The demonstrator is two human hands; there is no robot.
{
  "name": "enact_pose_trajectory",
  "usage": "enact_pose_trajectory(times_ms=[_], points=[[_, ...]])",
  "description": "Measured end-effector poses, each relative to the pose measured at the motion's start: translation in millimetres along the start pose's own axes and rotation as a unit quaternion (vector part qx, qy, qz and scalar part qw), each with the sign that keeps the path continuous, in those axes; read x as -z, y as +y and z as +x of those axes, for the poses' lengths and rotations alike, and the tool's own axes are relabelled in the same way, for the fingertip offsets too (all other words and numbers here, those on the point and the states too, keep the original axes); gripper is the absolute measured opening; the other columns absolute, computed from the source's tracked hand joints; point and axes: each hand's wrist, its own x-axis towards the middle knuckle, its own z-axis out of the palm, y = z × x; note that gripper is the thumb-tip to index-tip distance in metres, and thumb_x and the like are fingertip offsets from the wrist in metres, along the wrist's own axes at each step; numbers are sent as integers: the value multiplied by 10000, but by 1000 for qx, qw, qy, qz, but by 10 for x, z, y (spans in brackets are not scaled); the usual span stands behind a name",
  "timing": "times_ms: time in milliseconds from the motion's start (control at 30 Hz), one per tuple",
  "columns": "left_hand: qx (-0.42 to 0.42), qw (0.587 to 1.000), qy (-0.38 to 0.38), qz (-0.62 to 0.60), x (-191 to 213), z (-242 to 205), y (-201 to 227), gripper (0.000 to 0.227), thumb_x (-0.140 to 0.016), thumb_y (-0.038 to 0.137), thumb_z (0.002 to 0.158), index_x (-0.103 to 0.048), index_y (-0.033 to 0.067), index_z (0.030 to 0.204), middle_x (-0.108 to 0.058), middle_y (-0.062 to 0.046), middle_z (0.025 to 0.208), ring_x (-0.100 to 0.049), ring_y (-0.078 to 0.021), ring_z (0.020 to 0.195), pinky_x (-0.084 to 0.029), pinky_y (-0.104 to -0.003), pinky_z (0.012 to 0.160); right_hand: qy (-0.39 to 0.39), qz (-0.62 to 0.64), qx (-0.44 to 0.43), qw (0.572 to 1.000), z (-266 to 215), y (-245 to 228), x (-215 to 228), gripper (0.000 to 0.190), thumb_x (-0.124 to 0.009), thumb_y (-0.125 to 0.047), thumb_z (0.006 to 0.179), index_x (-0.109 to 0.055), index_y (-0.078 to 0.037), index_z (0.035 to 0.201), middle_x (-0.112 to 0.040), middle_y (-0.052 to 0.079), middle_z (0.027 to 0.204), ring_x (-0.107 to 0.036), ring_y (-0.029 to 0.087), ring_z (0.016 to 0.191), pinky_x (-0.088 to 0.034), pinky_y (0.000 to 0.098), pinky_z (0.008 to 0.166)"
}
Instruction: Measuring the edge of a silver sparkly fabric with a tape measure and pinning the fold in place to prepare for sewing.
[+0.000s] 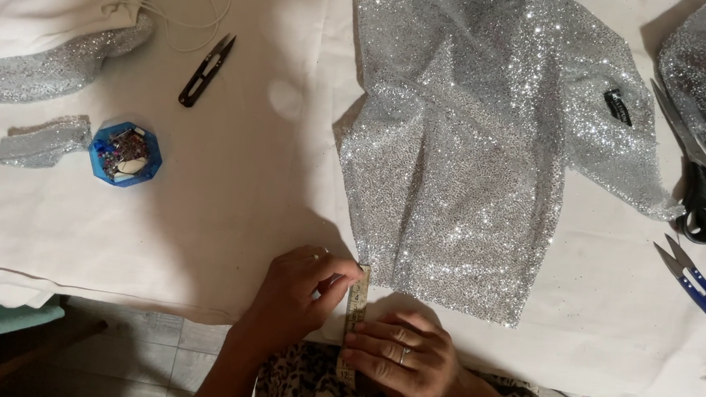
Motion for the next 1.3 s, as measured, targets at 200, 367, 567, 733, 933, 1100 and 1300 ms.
enact_pose_trajectory(times_ms=[200, 367, 567, 733, 933, 1100, 1300], points=[[-16, 1000, 5, -2, -6, 5, -13, 76, -625, 62, 905, -640, 135, 921, -630, 12, 701, -527, -174, 595, -464, -345, 642, -5, 6, -3, 1000, 0, 2, 16, 197, -565, -119, 1018, -744, -116, 1102, -767, 24, 1112, -747, 141, 1038, -497, 298, 929], [-12, 1000, 6, -4, -10, 4, -16, 83, -629, 58, 892, -640, 138, 911, -633, 16, 694, -533, -172, 587, -471, -348, 646, -4, 7, 0, 1000, 9, -2, 22, 204, -558, -109, 1020, -748, -102, 1095, -768, 34, 1110, -750, 147, 1034, -504, 299, 928], [0, 1000, -3, 4, -22, -13, -37, 73, -646, 91, 893, -665, 153, 929, -597, 14, 667, -529, -171, 599, -465, -347, 640, -14, 8, -4, 1000, -3, -2, 19, 212, -541, -115, 1027, -737, -103, 1107, -763, 36, 1116, -743, 156, 1039, -497, 309, 926], [-62, 996, 32, 51, -49, 9, -8, 184, -741, 49, 842, -591, 152, 867, -533, 18, 597, -486, -179, 540, -447, -352, 607, -1, 3, -2, 1000, -1, 3, 6, 202, -557, -126, 1022, -748, -114, 1087, -773, 25, 1087, -750, 132, 1012, -492, 293, 926], [-201, 953, 54, 221, -71, -24, 88, 111, -803, 173, 884, -721, 98, 874, -736, -11, 923, -643, -177, 770, -506, -333, 749, 4, 4, 11, 1000, 11, 18, 3, 205, -554, -121, 1020, -749, -100, 1080, -774, 41, 1043, -752, 160, 982, -525, 318, 901], [-173, 948, 62, 260, -103, -81, 165, 79, -764, 182, 901, -706, 130, 886, -717, 23, 1002, -568, -181, 726, -495, -334, 676, 8, 17, 1, 1000, 63, -8, 24, 208, -551, -107, 1013, -754, -98, 1056, -771, 38, 1029, -748, 152, 965, -535, 329, 900], [-196, 938, 81, 275, -116, -107, 155, 56, -700, 151, 953, -704, 116, 909, -711, -8, 1036, -542, -197, 713, -471, -338, 654, 26, 20, 16, 999, 35, 1, -1, 211, -552, -162, 1002, -761, -129, 999, -778, 6, 1010, -759, 116, 933, -534, 290, 871]])
